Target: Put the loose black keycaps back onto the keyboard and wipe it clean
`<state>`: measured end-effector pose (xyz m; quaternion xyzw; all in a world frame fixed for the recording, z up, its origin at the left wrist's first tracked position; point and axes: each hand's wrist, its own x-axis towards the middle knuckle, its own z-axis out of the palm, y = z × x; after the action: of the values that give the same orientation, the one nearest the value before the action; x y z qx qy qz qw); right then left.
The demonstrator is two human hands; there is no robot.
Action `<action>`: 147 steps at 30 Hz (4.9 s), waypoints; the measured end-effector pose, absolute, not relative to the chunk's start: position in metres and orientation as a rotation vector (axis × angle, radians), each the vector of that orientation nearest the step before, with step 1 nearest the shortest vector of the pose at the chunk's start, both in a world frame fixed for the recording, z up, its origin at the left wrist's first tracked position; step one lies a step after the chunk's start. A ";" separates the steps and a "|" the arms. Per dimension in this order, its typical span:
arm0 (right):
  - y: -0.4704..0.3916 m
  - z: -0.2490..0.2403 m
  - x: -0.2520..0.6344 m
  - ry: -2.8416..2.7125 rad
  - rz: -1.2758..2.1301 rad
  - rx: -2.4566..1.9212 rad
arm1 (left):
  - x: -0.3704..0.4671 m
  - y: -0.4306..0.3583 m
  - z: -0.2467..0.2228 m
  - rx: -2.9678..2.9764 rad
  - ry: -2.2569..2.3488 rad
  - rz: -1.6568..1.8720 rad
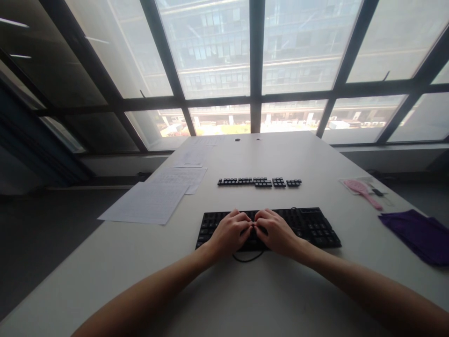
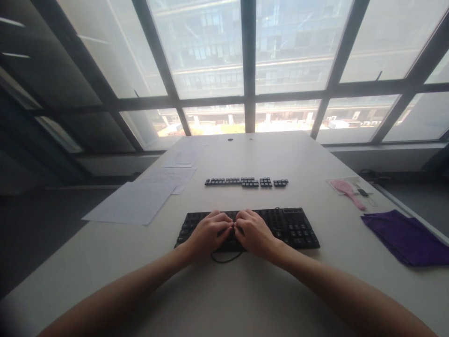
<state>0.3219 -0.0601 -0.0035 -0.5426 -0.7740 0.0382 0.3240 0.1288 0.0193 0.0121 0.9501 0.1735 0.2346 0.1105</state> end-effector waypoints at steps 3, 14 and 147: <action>-0.061 -0.002 0.320 -2.051 0.087 -1.436 | 0.127 0.018 0.010 2.825 0.489 0.671; -0.064 0.001 0.320 -2.046 0.089 -1.530 | 0.127 0.019 0.012 2.801 0.490 0.647; -0.074 0.003 0.360 -2.052 0.173 -1.505 | 0.160 0.016 0.006 2.690 0.457 0.698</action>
<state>0.3602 -0.0744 0.0031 -0.5646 -0.7696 0.0647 0.2912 0.1603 0.0162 0.0056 0.9425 0.1600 0.2445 0.1621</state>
